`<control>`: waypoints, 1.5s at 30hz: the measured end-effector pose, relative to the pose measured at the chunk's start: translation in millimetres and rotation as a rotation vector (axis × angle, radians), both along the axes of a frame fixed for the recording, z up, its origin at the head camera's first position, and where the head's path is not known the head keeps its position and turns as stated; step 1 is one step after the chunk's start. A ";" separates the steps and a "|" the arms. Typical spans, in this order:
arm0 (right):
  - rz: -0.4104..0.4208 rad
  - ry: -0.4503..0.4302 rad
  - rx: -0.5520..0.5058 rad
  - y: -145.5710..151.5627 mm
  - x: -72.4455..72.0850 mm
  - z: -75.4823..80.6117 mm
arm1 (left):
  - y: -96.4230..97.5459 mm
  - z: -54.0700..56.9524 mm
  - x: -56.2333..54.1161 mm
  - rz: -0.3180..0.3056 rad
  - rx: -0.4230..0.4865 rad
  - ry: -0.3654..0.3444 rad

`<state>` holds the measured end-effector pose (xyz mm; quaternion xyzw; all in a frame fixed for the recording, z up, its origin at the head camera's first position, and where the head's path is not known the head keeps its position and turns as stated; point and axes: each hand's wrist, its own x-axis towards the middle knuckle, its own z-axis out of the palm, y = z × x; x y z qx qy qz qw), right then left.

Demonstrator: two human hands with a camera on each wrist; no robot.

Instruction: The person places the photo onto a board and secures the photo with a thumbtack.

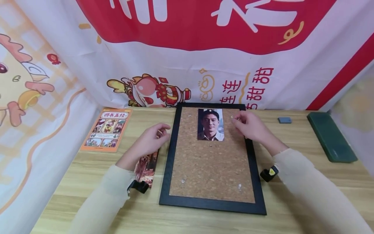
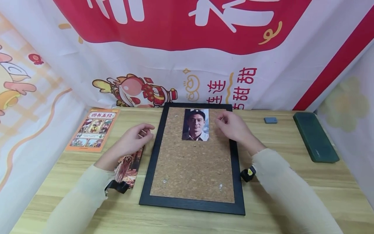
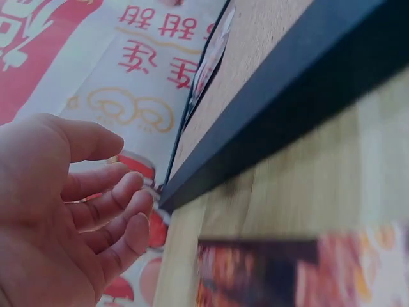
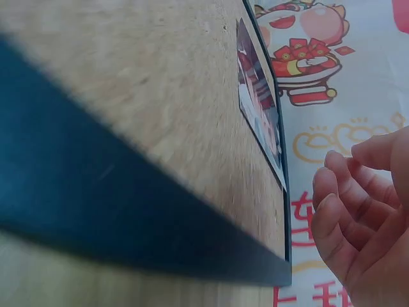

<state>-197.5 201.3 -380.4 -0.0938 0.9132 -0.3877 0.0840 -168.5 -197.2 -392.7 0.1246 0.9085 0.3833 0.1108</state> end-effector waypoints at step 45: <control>-0.224 -0.208 0.117 135.7 104.9 -56.0 | -86.0 -14.7 89.8 0.176 -0.490 -0.068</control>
